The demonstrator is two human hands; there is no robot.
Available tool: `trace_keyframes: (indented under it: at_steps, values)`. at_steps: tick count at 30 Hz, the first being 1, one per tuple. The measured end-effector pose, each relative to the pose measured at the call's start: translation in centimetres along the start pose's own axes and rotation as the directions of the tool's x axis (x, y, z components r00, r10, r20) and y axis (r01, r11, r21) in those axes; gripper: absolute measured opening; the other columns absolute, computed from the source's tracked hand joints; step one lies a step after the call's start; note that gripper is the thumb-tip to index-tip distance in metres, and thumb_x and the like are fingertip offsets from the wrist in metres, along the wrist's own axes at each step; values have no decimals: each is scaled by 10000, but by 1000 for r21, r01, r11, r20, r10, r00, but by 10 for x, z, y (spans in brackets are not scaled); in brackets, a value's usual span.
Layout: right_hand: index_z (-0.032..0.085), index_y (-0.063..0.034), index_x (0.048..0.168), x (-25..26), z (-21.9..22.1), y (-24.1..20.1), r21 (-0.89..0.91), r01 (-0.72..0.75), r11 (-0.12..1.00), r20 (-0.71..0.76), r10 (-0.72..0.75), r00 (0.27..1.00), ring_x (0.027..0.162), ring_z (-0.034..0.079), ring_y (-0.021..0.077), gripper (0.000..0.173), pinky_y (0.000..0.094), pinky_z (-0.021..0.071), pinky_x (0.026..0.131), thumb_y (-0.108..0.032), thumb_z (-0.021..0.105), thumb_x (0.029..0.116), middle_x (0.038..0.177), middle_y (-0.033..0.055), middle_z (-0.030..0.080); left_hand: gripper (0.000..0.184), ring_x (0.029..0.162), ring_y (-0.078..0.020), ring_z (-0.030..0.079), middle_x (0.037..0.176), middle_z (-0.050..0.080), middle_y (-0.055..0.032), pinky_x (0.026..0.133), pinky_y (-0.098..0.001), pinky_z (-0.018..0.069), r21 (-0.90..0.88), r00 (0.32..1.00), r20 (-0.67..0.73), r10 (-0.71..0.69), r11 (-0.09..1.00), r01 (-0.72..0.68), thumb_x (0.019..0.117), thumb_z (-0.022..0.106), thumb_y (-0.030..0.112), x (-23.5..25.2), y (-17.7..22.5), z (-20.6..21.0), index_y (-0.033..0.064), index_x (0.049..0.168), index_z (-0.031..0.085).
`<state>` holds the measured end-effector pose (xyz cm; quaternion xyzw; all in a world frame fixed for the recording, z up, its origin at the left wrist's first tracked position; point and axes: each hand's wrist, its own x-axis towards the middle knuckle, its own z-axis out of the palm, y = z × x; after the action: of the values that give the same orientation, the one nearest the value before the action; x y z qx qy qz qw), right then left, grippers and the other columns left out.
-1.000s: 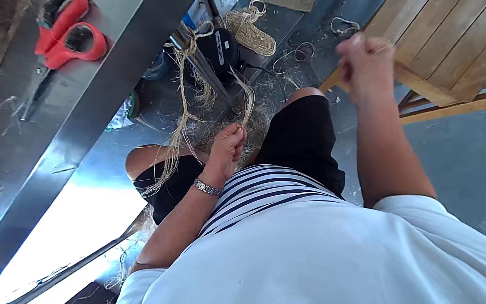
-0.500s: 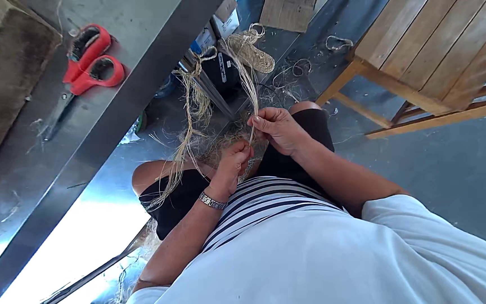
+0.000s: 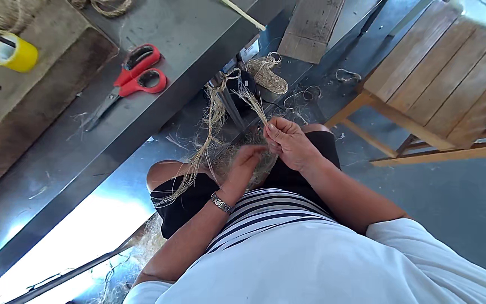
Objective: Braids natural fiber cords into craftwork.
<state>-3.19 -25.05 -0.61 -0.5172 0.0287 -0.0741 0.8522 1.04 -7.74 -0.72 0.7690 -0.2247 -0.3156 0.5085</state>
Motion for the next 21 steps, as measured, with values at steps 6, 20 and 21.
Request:
trace_keyframes:
  at_steps: [6, 20, 21]
  values:
    - [597, -168, 868, -13, 16, 9, 52, -134, 990, 136, 126, 983, 504, 407, -42, 257, 135, 337, 468, -72, 440, 1048, 675, -118, 559, 385, 1217, -93, 543, 1318, 570, -84, 1050, -283, 450, -261, 929, -249, 273, 905, -336, 1030, 328, 99, 4, 10, 5, -38, 1296, 571]
    - [623, -123, 928, -15, 21, 15, -5, -191, 982, 195, 188, 963, 478, 378, -33, 189, 139, 315, 448, -76, 479, 1042, 620, -121, 493, 304, 1016, -54, 612, 1012, 662, 53, 913, -257, 506, -398, 855, -417, 309, 783, -478, 990, 355, 25, 5, 11, -1, 156, 911, 618]
    - [621, -122, 922, -14, 19, 14, -19, -182, 983, 192, 182, 964, 480, 378, -35, 194, 137, 314, 450, -72, 477, 1043, 624, -122, 495, 291, 1007, -45, 603, 1006, 649, 60, 902, -247, 501, -366, 852, -412, 323, 798, -479, 986, 364, 22, 6, 11, -3, 150, 918, 617]
